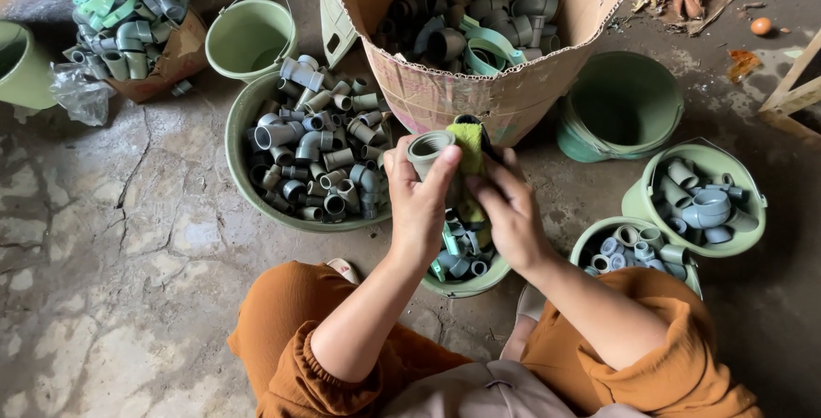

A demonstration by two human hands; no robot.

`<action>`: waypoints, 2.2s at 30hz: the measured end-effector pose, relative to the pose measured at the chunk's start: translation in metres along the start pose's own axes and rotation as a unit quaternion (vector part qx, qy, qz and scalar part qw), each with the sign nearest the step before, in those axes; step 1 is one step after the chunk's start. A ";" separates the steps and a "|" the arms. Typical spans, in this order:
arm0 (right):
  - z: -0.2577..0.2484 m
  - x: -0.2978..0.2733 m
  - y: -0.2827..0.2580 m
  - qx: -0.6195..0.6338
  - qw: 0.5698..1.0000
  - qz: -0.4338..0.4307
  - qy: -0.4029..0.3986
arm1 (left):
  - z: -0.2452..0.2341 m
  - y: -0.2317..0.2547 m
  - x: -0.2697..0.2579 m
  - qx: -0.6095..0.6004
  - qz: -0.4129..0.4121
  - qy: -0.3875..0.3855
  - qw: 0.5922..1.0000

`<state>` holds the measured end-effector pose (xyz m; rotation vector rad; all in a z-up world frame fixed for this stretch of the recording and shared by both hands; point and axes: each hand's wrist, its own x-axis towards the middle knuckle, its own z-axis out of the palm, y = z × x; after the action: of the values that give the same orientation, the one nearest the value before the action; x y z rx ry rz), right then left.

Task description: The person sits on the floor and wipes various small plastic pipe fittings and connectors with a green cloth. They pick up each piece from a bucket, wipe it, and place it into a cardboard box. The process is repeated for multiple items throughout the clip.

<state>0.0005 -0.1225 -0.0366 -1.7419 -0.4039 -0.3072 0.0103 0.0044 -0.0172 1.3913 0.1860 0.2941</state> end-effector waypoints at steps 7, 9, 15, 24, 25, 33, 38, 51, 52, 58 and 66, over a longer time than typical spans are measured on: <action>0.007 0.001 -0.021 0.396 0.867 0.292 0.074 | -0.004 -0.010 0.008 -0.006 0.171 -0.064 0.983; 0.004 -0.003 -0.023 0.542 0.764 0.343 0.070 | -0.002 -0.002 0.005 0.118 0.300 -0.045 0.946; -0.013 0.000 0.004 0.482 0.821 0.304 -0.008 | -0.004 0.017 0.003 0.233 0.551 -0.007 0.801; -0.032 0.026 -0.020 0.127 0.963 0.181 -0.154 | -0.019 -0.027 0.029 0.171 0.555 0.137 0.802; -0.038 0.029 -0.018 0.128 0.963 0.179 -0.153 | -0.019 -0.017 0.033 0.171 0.557 0.136 0.801; -0.082 0.040 -0.017 -0.054 0.968 0.184 -0.161 | 0.001 0.002 0.060 -0.046 0.237 0.119 0.963; -0.106 0.063 -0.016 -0.115 0.941 0.295 -0.117 | 0.032 0.004 0.097 0.167 0.341 -0.029 0.925; -0.117 0.070 -0.013 -0.132 0.947 0.288 -0.057 | 0.035 -0.030 0.080 0.730 0.274 -0.084 0.621; -0.116 0.069 -0.015 -0.131 0.946 0.292 -0.056 | 0.030 -0.049 0.073 0.731 0.273 -0.088 0.620; -0.120 0.069 -0.017 -0.064 0.967 0.240 -0.062 | -0.014 -0.167 0.015 0.519 0.426 -0.122 0.731; -0.122 0.066 -0.012 -0.033 0.978 0.195 -0.064 | -0.099 -0.328 -0.044 0.806 0.220 -0.376 0.401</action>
<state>0.0566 -0.2328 0.0268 -1.8679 -0.1361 0.0748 -0.0298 0.0342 -0.3591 3.3984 -1.0230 -0.3242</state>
